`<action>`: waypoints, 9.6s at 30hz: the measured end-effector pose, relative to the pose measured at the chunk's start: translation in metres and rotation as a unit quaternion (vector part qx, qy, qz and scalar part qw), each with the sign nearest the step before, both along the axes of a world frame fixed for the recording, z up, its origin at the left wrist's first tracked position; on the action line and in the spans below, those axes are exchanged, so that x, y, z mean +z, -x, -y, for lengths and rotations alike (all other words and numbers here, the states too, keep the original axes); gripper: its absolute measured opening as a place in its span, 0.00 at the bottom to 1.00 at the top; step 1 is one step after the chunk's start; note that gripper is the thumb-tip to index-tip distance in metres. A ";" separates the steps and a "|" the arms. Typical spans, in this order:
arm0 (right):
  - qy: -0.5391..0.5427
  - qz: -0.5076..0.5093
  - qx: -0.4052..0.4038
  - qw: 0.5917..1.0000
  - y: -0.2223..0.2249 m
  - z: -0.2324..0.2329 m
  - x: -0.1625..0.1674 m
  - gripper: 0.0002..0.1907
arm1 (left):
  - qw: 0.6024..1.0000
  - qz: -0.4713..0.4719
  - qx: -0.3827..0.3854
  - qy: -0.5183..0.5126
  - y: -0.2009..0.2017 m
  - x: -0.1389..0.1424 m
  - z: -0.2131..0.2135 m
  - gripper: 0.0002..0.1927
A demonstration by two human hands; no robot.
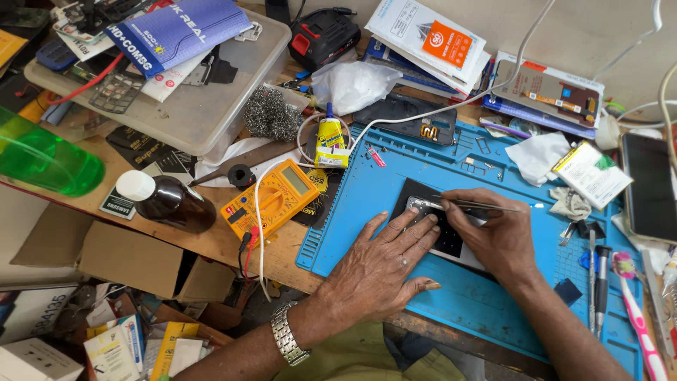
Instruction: The person touches icons on a mobile phone screen, removes the back cover and battery by hand, and uses a tool to manipulate the internal frame of the device.
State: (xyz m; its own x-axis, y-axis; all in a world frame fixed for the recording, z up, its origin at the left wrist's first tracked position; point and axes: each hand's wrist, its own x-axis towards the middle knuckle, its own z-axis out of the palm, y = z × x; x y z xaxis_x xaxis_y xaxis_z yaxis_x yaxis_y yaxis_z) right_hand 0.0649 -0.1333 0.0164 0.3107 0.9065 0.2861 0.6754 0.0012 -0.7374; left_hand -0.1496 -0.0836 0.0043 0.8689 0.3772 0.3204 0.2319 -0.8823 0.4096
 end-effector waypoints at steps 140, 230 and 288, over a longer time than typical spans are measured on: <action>0.041 0.066 -0.021 0.997 0.015 0.027 0.019 0.12 | 1.000 -0.002 -0.005 -0.013 0.001 0.006 0.017 0.31; 0.115 0.256 0.171 0.944 -0.021 -0.033 0.025 0.08 | 0.998 0.048 -0.028 0.015 -0.018 0.001 0.015 0.24; 0.140 0.178 0.190 0.955 -0.001 0.009 0.033 0.15 | 0.983 0.096 0.090 0.131 -0.013 -0.001 -0.007 0.49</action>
